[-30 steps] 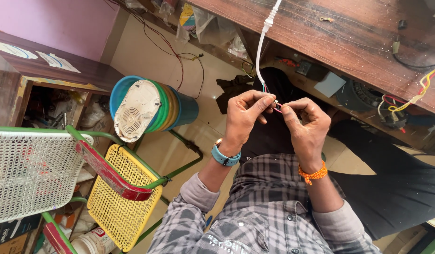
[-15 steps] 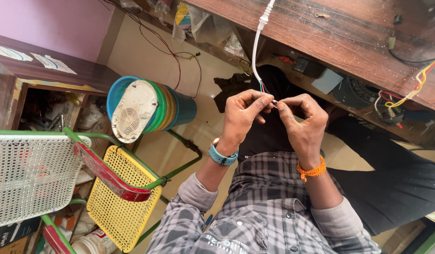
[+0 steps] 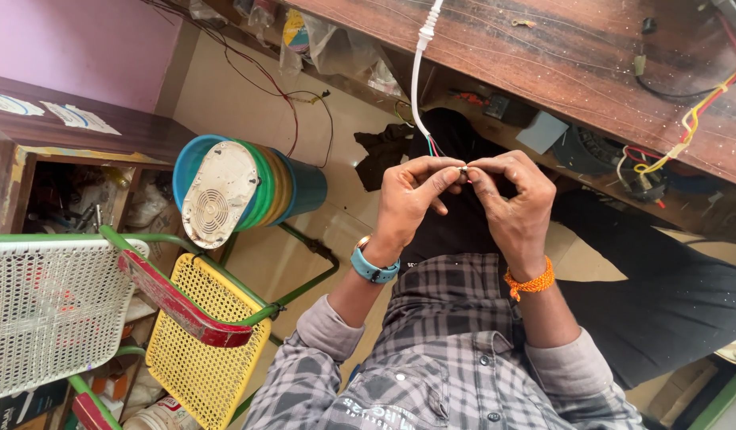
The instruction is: The person sits on a chair repairing appliance wiring. They strip insulation from wire ends using pliers, twist the exposed copper strands by hand, and join the wires to a white cable, at one point using a screwdriver and a hammer-like tool on the workpiece.
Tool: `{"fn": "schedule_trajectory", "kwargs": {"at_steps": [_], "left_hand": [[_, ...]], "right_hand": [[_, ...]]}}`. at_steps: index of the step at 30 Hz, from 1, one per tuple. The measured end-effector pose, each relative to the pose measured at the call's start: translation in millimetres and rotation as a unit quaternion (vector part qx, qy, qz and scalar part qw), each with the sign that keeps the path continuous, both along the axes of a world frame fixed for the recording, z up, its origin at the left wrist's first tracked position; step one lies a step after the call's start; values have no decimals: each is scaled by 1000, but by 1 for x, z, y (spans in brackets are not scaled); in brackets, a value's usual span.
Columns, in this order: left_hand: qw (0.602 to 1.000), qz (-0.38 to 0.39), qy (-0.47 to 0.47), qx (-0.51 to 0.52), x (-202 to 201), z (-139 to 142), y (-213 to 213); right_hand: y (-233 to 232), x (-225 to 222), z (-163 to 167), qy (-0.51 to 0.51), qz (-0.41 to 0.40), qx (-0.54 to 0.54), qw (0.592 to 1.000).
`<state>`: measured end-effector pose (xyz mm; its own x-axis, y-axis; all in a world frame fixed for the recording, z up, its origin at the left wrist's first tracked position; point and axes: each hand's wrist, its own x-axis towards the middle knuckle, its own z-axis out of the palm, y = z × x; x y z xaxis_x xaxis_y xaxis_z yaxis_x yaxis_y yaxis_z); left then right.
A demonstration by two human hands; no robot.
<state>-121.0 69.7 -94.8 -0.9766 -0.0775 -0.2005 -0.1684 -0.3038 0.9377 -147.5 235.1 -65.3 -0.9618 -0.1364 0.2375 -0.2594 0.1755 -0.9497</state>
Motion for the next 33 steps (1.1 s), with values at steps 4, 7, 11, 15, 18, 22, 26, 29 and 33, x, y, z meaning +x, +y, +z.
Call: {"fn": "schedule_trajectory", "kwargs": {"at_steps": [4,7,11,15,18,22,26,29,33], "left_hand": [[999,-5,16,-47,1,7,3],[997,2,29,-74,-1,12,4],[995,7,29,-92,0,15,6],[996,-2,20,-82,-1,17,8],[996,-15,13,-82,-1,19,8],[994,-22,16,-105,0,23,9],[991,-19,14,-135,1,28,10],[989,-23,18,-147,1,32,11],[987,-29,20,-157,1,37,11]], "right_hand": [[6,-2,0,22,5,10,1000],[9,-3,1,35,12,8,999],[10,-3,2,44,15,15,999],[11,-2,4,52,1,37,998],[12,0,4,61,-7,52,997],[11,1,4,100,-24,90,991],[10,2,4,113,-35,104,988],[11,3,6,116,-37,106,987],[11,4,8,111,-36,103,988]]}}
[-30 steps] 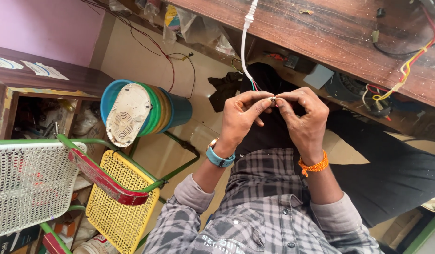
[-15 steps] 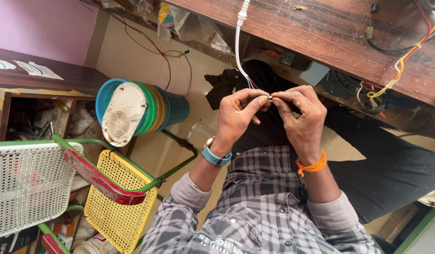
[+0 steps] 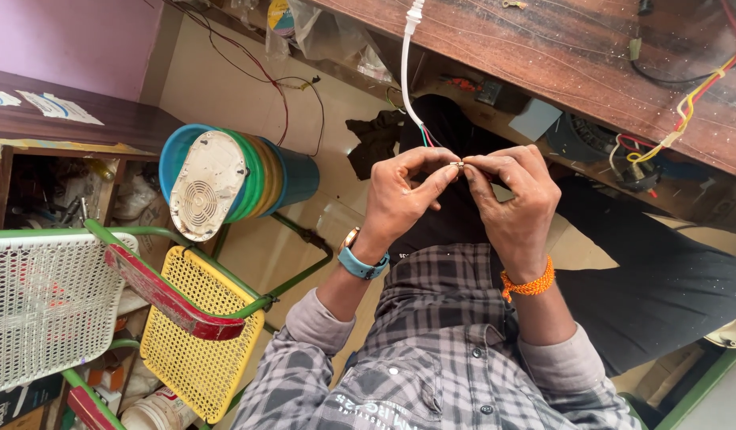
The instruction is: The person sits on a chair repairing appliance wiring. They strip insulation from wire ends using pliers, twist the exposed copper strands by hand, and join the wires to a white cable, at one point using a screwdriver and a hammer-like tool on the workpiece.
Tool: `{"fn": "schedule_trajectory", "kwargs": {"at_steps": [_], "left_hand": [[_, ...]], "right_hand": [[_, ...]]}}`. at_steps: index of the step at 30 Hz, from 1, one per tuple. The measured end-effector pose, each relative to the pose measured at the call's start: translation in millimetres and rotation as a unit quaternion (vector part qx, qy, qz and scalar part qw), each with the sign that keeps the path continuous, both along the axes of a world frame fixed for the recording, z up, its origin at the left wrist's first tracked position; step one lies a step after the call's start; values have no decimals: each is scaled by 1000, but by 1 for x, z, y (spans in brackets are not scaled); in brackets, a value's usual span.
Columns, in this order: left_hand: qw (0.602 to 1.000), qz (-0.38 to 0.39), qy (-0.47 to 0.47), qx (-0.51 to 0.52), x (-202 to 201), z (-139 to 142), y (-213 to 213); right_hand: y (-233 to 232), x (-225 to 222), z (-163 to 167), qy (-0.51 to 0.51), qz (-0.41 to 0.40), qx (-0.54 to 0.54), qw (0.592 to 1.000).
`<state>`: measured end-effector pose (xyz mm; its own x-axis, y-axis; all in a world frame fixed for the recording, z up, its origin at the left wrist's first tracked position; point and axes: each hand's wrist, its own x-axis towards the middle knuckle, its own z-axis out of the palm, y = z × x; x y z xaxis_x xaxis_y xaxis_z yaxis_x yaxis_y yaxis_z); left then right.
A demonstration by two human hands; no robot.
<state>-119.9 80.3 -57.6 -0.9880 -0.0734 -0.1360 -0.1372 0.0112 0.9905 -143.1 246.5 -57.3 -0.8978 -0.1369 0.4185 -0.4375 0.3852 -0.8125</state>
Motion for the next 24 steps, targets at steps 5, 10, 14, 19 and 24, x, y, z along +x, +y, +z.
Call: {"fn": "schedule_trajectory", "kwargs": {"at_steps": [5,10,14,19,24], "left_hand": [[999,10,-3,-37,2,3,1],[999,9,3,-42,2,-5,0],[995,-11,-15,100,-2,-17,-9],[993,-34,-33,111,-1,-28,-18],[993,-48,-26,105,-1,-32,-20]], "right_hand": [[1,2,0,-9,7,-7,1000],[6,1,-5,-101,53,-68,991],[10,-2,-12,-148,90,-117,978],[15,-2,-17,-145,72,-92,983],[16,-2,-18,-134,57,-70,987]]}}
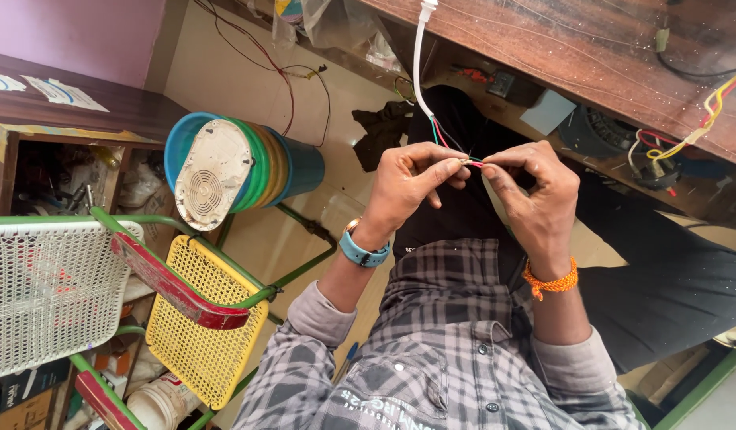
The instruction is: The person sits on a chair repairing appliance wiring. They strip insulation from wire ends using pliers, twist the exposed copper strands by hand, and join the wires to a white cable, at one point using a screwdriver and a hammer-like tool on the workpiece.
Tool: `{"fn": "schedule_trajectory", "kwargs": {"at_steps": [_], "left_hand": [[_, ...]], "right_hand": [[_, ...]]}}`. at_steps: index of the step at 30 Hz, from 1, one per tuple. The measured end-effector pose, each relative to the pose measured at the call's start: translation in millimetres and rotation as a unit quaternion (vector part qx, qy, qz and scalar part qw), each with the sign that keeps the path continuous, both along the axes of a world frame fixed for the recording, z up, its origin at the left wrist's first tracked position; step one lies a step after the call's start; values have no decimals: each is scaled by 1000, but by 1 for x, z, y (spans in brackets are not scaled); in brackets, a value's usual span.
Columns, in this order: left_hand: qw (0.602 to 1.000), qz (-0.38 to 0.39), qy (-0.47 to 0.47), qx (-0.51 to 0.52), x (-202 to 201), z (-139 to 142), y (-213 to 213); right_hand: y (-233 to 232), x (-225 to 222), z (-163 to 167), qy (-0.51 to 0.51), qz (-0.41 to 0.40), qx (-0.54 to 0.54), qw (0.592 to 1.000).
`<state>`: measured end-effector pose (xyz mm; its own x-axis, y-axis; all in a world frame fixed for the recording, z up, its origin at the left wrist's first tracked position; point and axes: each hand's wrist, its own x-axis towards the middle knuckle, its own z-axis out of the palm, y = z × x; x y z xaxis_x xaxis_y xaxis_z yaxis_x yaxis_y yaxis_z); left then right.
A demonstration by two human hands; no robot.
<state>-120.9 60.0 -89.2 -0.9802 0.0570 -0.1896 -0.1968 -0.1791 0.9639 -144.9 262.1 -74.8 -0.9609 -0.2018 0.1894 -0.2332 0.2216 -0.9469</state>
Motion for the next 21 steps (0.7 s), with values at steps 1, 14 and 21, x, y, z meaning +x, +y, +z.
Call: {"fn": "schedule_trajectory", "kwargs": {"at_steps": [1,14,21], "left_hand": [[1000,2,-1,0,0,0,1],[1000,9,-24,17,-3,-8,3],[999,20,-28,-23,-3,-1,7]], "right_hand": [[0,0,0,3,0,5,1000],[1,-2,4,43,-5,53,998],[0,2,11,87,-19,82,993]]}}
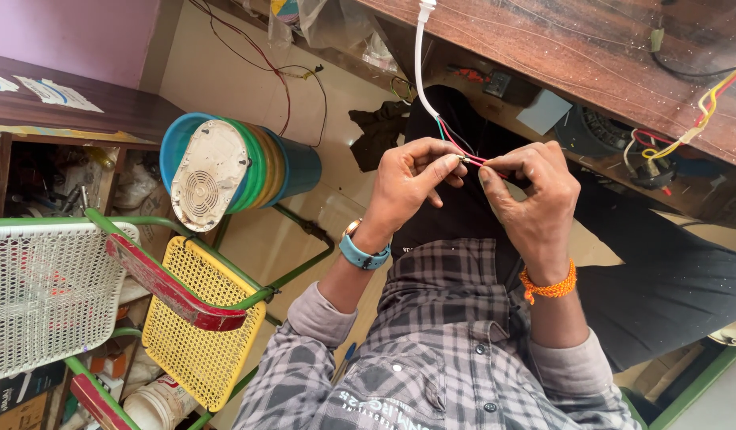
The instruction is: The person sits on a chair repairing appliance wiring. They strip insulation from wire ends using pliers, twist the exposed copper strands by hand, and join the wires to a white cable, at one point using a screwdriver and a hammer-like tool on the workpiece.
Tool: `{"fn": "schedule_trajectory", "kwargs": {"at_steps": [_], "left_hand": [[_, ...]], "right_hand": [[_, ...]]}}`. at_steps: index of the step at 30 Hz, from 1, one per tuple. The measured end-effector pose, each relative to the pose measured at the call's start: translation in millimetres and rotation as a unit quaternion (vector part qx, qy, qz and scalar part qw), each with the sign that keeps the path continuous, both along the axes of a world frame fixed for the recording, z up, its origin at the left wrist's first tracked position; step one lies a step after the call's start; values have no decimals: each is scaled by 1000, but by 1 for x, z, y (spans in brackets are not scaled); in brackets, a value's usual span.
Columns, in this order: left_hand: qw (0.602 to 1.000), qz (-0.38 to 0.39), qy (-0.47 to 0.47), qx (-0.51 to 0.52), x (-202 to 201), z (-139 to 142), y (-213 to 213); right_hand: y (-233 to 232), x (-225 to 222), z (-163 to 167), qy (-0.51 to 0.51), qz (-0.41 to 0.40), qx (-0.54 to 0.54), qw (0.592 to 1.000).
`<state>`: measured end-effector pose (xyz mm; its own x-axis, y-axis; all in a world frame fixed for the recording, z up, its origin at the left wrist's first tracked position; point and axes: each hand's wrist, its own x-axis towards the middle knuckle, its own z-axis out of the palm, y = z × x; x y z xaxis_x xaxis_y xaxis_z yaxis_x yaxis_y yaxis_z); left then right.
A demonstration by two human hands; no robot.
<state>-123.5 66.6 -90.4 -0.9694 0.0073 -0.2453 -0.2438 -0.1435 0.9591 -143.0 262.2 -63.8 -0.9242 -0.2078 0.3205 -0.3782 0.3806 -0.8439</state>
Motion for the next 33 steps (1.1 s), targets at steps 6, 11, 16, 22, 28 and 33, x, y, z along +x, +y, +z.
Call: {"fn": "schedule_trajectory", "kwargs": {"at_steps": [6,11,16,22,28,33], "left_hand": [[1000,17,8,-20,3,9,6],[999,24,28,-17,3,13,7],[999,26,22,-25,6,15,8],[998,38,38,-21,7,19,12],[998,41,36,-22,7,19,17],[999,28,39,-7,6,19,19]], "right_hand": [[-6,2,4,59,-27,33,997],[-7,3,7,46,-23,17,999],[-8,5,8,39,-30,13,999],[-11,5,8,22,-30,-4,999],[-8,1,3,-41,-23,-47,998],[-7,1,0,-48,-29,-90,994]]}}
